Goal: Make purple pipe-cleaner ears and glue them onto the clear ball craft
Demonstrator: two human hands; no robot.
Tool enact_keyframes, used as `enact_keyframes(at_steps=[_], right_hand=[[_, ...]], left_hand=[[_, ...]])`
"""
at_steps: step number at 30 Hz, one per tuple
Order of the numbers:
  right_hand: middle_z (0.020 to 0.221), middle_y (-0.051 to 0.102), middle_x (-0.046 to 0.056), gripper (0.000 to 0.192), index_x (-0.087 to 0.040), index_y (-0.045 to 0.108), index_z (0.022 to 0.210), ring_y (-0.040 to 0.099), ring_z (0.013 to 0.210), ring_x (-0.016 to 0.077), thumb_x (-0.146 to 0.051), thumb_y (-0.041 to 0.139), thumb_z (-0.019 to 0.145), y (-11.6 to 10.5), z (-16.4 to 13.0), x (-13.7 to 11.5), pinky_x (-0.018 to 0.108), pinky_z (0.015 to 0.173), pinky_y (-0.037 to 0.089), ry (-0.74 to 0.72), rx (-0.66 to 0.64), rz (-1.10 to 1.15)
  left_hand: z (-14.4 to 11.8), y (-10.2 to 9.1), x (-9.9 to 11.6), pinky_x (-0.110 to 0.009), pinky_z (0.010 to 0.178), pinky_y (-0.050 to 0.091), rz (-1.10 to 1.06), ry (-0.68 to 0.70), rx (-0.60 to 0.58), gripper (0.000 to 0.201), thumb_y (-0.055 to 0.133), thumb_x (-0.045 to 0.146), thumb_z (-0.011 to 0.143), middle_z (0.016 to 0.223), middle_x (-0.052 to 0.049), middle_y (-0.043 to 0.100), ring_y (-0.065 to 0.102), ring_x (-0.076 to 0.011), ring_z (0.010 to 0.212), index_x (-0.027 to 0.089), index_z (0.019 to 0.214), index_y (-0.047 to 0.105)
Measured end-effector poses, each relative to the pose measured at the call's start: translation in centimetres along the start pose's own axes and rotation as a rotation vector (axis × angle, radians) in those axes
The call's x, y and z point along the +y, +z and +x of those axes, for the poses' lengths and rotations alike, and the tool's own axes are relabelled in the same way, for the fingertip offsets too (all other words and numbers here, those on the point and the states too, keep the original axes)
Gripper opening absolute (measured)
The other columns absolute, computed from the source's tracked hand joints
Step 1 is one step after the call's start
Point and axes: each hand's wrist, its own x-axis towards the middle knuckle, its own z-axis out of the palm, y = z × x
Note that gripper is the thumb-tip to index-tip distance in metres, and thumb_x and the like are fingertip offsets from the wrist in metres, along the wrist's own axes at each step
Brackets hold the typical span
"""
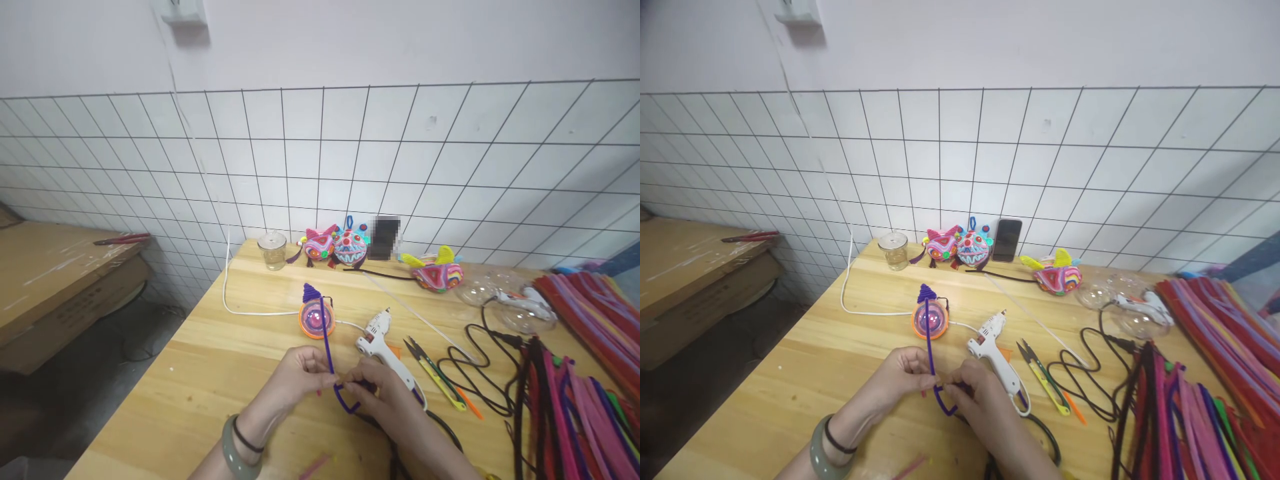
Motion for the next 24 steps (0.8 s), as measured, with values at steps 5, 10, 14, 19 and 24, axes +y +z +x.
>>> enact_keyframes(at_steps=[5, 10, 14, 19, 24], right_hand=[[0.071, 0.063, 0.002, 0.017, -0.020, 0.071, 0.075, 0.056, 0.070, 0.0177, -0.024, 0.056, 0.083, 0.17, 0.03, 0.28, 0.027, 0.063, 0.044, -0.007, 0.017, -0.011], [0.070, 0.063, 0.002, 0.018, -0.020, 0.070, 0.075, 0.056, 0.069, 0.0175, -0.023, 0.056, 0.084, 0.14, 0.02, 0.24, 0.027, 0.063, 0.044, -0.016, 0.014, -0.010], [0.071, 0.063, 0.003, 0.018, -0.018, 0.070, 0.075, 0.056, 0.069, 0.0177, -0.023, 0.055, 0.084, 0.05, 0.00, 0.11, 0.027, 0.063, 0.044, -0.016, 0.007, -0.011], [0.071, 0.063, 0.002, 0.016, -0.019, 0.069, 0.074, 0.056, 0.070, 0.0176, -0.021, 0.056, 0.084, 0.12, -0.03, 0.04, 0.028, 0.064, 0.043, -0.005, 0.004, -0.015], [0.071, 0.063, 0.003, 0.017, -0.018, 0.069, 0.074, 0.057, 0.070, 0.0179, -0.020, 0.056, 0.084, 0.06, -0.04, -0.21, 0.028, 0.065, 0.043, 0.002, 0.002, -0.011]], left_hand=[[0.08, -0.07, -0.05, -0.020, 0.049, 0.040, -0.012, 0.000, 0.003, 0.034, 0.087, 0.030, 0.048, 0.061, -0.003, 0.070, 0.058, -0.0104, 0.052, 0.012, 0.069, 0.068], [0.09, -0.02, 0.03, -0.021, 0.050, 0.041, -0.015, -0.012, 0.004, 0.035, 0.087, 0.030, 0.047, 0.062, -0.003, 0.071, 0.059, -0.0106, 0.053, 0.012, 0.069, 0.068], [0.08, -0.02, -0.10, -0.021, 0.050, 0.041, -0.013, -0.008, 0.010, 0.035, 0.087, 0.030, 0.047, 0.061, -0.002, 0.070, 0.058, -0.0101, 0.053, 0.012, 0.068, 0.067], [0.13, -0.07, -0.21, -0.021, 0.049, 0.041, -0.009, -0.007, 0.008, 0.036, 0.087, 0.031, 0.047, 0.061, -0.002, 0.069, 0.057, -0.0097, 0.053, 0.012, 0.069, 0.066], [0.09, -0.01, -0.09, -0.021, 0.049, 0.041, -0.005, 0.003, 0.010, 0.035, 0.087, 0.031, 0.048, 0.060, -0.001, 0.068, 0.057, -0.0094, 0.052, 0.012, 0.068, 0.066]])
